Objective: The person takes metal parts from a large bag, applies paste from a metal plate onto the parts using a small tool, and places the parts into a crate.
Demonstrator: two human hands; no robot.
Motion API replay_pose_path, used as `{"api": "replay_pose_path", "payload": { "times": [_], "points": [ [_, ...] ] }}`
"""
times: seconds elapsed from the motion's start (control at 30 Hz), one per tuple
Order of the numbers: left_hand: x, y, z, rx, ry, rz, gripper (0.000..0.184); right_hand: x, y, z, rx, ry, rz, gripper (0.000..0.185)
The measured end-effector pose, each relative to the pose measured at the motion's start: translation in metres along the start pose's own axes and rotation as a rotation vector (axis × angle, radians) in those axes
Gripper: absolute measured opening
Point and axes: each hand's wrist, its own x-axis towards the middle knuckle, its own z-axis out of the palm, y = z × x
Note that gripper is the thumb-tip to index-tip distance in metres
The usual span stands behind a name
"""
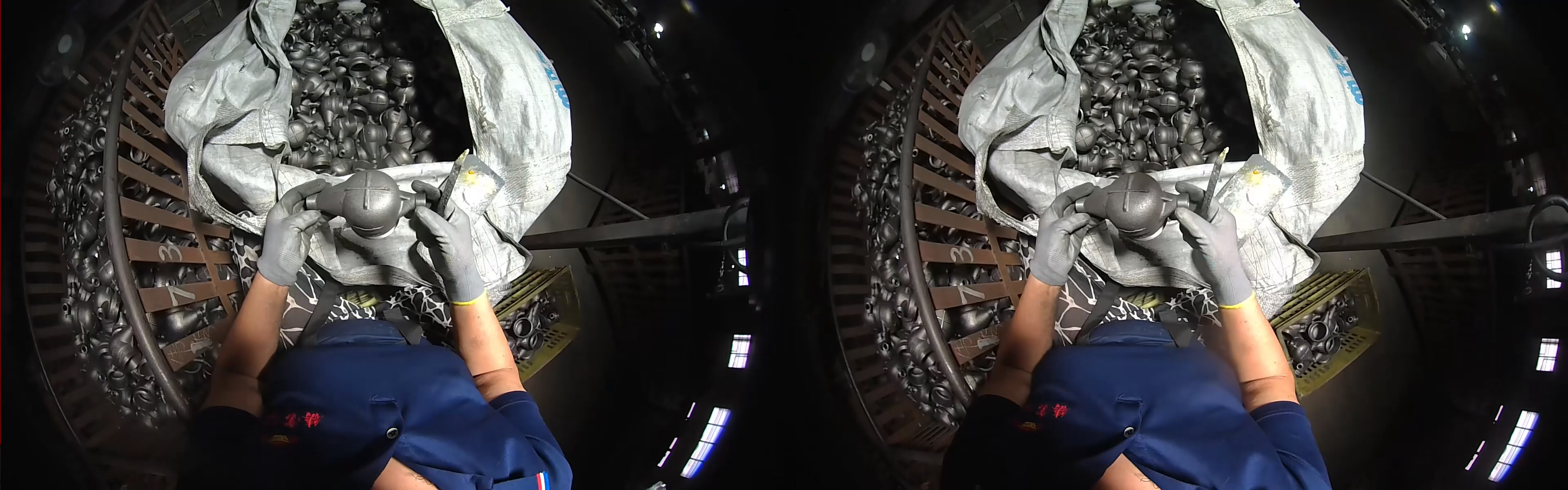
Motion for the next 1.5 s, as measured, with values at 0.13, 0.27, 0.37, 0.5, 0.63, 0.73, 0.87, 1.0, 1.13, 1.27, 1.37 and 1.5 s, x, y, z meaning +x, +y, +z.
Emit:
{"api": "replay_pose_path", "payload": {
  "times": [0.13,0.27,0.37,0.5,0.63,0.73,0.87,1.0,1.13,1.27,1.37,1.5],
  "points": [
    [-0.011,0.005,0.005,0.141,-0.058,0.127,0.046,-0.005,0.006,0.002,0.013,0.028,0.035,0.043],
    [-0.023,0.012,0.015,0.289,-0.093,0.204,0.045,-0.007,0.015,-0.005,0.076,0.009,0.036,0.040],
    [-0.029,0.015,0.019,0.189,-0.128,0.143,0.051,-0.009,0.014,-0.004,0.050,0.039,0.022,0.036],
    [-0.027,0.001,0.033,0.700,-0.019,0.358,0.066,-0.013,0.012,0.004,-0.077,0.070,-0.051,0.032],
    [-0.030,-0.002,0.025,0.694,-0.012,0.255,0.055,-0.014,0.008,0.005,-0.061,0.081,-0.056,0.031],
    [-0.034,0.002,0.021,0.491,-0.026,0.107,0.049,-0.014,-0.001,0.011,0.004,0.115,-0.004,0.026],
    [-0.046,0.022,0.034,0.442,-0.056,0.061,0.041,-0.014,-0.003,0.000,-0.013,0.009,0.055,0.028],
    [-0.051,0.029,0.040,0.432,-0.037,0.014,0.037,-0.011,-0.002,-0.002,0.036,-0.013,0.094,0.028],
    [-0.053,0.031,0.037,0.429,-0.047,0.038,0.035,-0.007,0.004,-0.007,0.143,-0.039,0.118,0.028],
    [-0.035,0.013,0.015,0.122,-0.135,0.000,0.039,-0.007,-0.016,-0.005,0.122,-0.089,0.076,0.028],
    [-0.005,-0.039,-0.012,0.326,-0.253,0.102,0.050,-0.001,-0.033,0.002,-0.097,-0.171,0.024,0.029],
    [-0.024,-0.037,0.032,-0.515,-0.317,-0.461,0.051,0.007,-0.045,0.008,-0.273,-0.255,0.018,0.032]
  ]
}}
